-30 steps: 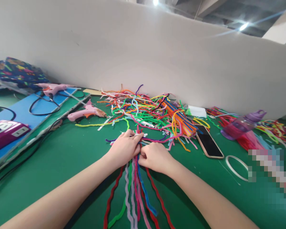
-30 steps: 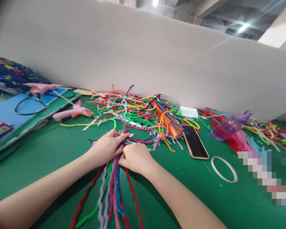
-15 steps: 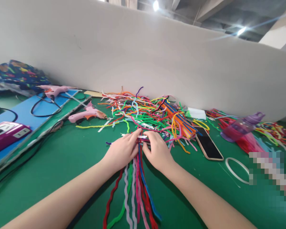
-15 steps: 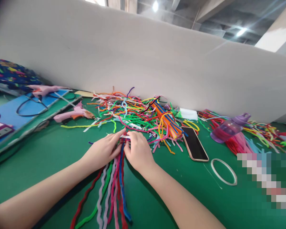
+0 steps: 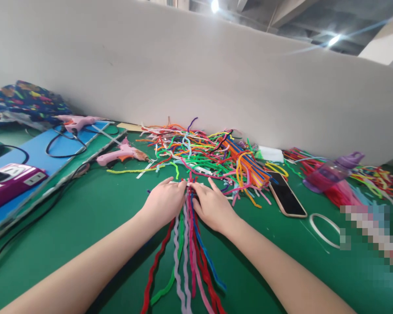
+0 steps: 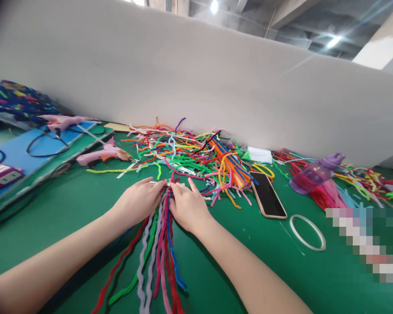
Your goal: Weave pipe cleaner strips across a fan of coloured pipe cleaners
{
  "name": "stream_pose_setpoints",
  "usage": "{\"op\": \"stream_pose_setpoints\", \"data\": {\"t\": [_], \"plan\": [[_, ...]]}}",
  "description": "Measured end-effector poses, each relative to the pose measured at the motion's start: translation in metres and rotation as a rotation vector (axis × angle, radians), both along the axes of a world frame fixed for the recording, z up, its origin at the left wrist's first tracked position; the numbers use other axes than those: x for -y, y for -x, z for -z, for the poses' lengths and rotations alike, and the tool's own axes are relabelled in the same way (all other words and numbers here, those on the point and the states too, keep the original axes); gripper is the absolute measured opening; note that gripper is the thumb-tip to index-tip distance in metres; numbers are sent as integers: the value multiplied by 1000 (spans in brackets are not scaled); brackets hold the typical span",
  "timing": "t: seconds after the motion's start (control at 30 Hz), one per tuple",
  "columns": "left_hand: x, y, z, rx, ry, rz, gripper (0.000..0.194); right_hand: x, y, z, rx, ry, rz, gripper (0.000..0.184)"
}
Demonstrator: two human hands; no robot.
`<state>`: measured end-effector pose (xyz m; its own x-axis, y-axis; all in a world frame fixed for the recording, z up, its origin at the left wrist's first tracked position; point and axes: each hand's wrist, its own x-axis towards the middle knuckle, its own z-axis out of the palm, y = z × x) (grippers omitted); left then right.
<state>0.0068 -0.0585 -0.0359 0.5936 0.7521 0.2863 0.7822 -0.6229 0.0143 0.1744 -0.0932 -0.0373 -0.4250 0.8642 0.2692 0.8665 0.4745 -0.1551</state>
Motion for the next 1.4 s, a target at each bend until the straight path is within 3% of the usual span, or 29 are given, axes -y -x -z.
{"op": "stream_pose_setpoints", "data": {"t": [0.73,1.07,1.27,1.4], "plan": [[3,9,-8,-58,-68,-41,37,2,-3,-1,134,-109,78,36],[15,18,-10,-28,-9,-14,39,5,-9,0,40,-245,70,31],[17,10,-20,-95,-90,40,22,2,-9,1,27,-300,35,19],[15,6,-17,-139,-68,58,14,-4,-11,8,79,-290,41,17]]}}
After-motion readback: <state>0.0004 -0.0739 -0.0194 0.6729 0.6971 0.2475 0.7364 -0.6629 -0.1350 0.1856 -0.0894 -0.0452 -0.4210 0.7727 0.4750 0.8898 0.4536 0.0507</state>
